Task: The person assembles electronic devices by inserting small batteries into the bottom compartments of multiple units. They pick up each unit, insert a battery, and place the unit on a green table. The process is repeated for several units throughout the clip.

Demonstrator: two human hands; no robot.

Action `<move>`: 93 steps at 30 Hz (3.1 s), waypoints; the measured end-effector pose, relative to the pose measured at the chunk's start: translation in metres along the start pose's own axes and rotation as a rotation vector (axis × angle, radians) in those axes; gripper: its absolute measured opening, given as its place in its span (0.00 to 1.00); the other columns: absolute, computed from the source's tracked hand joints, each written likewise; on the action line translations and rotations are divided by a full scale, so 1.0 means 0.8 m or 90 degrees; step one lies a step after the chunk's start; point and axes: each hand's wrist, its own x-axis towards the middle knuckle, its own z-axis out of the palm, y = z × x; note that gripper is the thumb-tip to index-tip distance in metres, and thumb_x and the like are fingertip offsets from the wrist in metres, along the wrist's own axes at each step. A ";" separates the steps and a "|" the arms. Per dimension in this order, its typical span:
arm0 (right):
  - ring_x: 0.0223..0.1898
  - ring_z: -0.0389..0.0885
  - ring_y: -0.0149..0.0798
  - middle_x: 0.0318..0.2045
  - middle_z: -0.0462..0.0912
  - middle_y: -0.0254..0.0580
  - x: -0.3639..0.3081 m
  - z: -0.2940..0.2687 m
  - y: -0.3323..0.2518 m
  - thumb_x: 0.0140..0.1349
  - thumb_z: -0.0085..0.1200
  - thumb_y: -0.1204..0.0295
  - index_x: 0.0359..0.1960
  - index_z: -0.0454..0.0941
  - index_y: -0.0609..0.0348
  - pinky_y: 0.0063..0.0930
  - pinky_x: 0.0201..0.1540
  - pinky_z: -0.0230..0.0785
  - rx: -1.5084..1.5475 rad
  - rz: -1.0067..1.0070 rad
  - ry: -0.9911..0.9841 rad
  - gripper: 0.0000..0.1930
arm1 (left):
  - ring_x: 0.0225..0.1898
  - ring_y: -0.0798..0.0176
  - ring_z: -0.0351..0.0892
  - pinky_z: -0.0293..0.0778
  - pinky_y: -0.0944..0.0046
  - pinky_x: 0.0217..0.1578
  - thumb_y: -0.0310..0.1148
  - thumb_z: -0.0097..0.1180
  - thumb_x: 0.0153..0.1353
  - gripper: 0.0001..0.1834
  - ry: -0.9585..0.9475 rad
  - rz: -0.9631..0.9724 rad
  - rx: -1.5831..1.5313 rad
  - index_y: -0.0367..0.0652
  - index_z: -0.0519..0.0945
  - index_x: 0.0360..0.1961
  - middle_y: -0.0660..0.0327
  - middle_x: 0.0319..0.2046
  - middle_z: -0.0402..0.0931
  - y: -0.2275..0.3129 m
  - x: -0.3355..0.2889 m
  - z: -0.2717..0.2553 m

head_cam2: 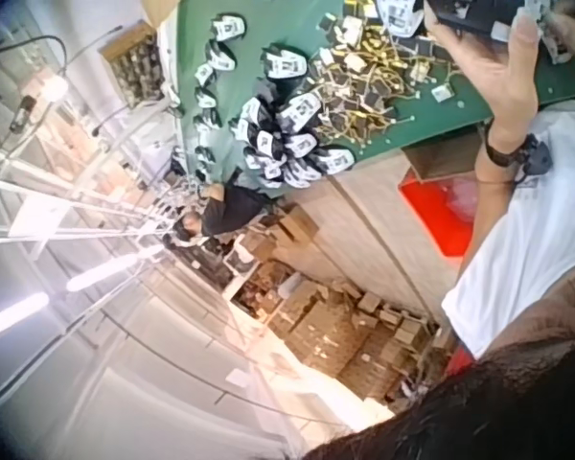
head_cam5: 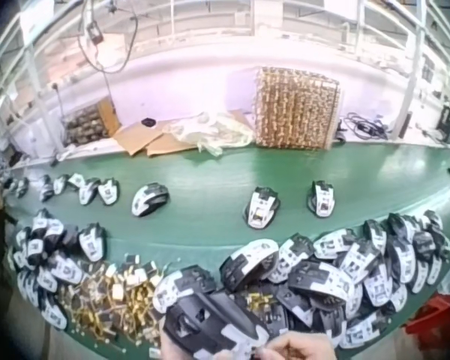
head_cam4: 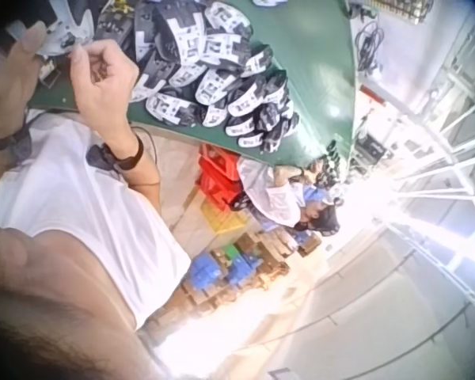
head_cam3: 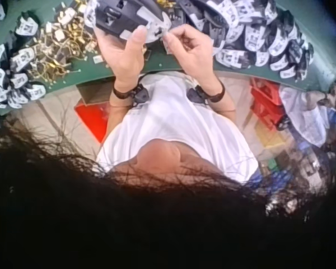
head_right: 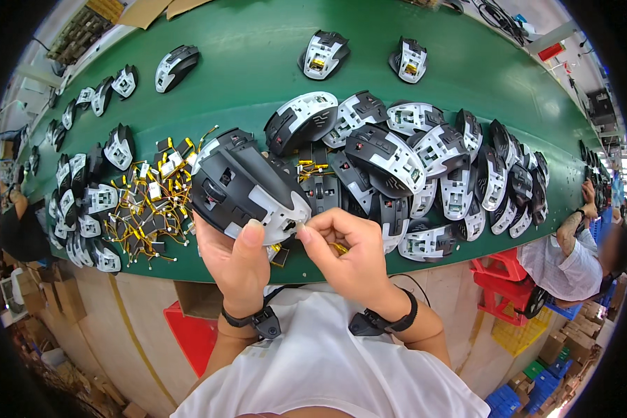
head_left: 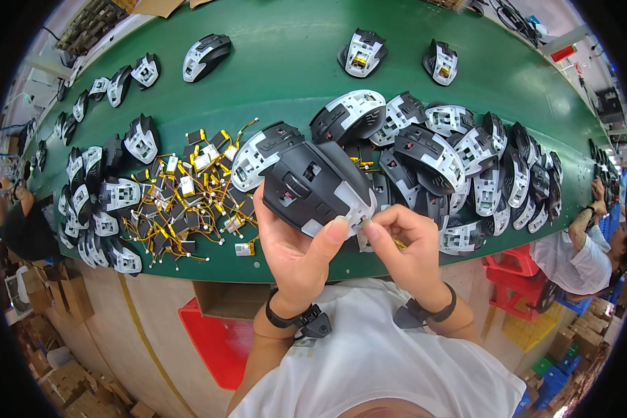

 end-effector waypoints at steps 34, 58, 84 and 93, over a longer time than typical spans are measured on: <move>0.19 0.55 0.15 0.16 0.67 0.21 0.005 0.011 0.004 0.58 0.58 0.81 0.26 0.72 0.62 0.15 0.21 0.47 -0.032 -0.066 0.036 0.07 | 0.53 0.60 0.75 0.74 0.59 0.54 0.21 0.67 0.54 0.44 -0.002 0.045 0.080 0.36 0.51 0.66 0.51 0.55 0.68 -0.005 -0.008 -0.002; 0.26 0.74 0.19 0.34 0.84 0.38 0.005 0.007 0.009 0.67 0.53 0.73 0.40 0.73 0.65 0.15 0.25 0.64 0.259 0.149 -0.136 0.07 | 0.50 0.65 0.74 0.73 0.63 0.51 0.30 0.70 0.54 0.41 0.031 0.085 0.117 0.36 0.57 0.63 0.55 0.52 0.70 -0.004 -0.019 -0.003; 0.22 0.72 0.20 0.33 0.83 0.37 0.007 0.001 0.009 0.65 0.53 0.74 0.44 0.76 0.68 0.15 0.23 0.64 0.265 0.140 -0.152 0.10 | 0.51 0.64 0.74 0.73 0.64 0.51 0.29 0.71 0.53 0.45 0.016 0.116 0.122 0.33 0.54 0.64 0.53 0.53 0.68 0.002 -0.018 -0.002; 0.27 0.76 0.21 0.36 0.84 0.40 -0.001 0.003 0.008 0.66 0.53 0.77 0.46 0.76 0.70 0.16 0.28 0.68 0.270 0.094 -0.139 0.10 | 0.50 0.64 0.74 0.73 0.63 0.51 0.31 0.72 0.52 0.44 0.031 0.082 0.086 0.34 0.55 0.63 0.53 0.52 0.69 0.007 -0.016 0.001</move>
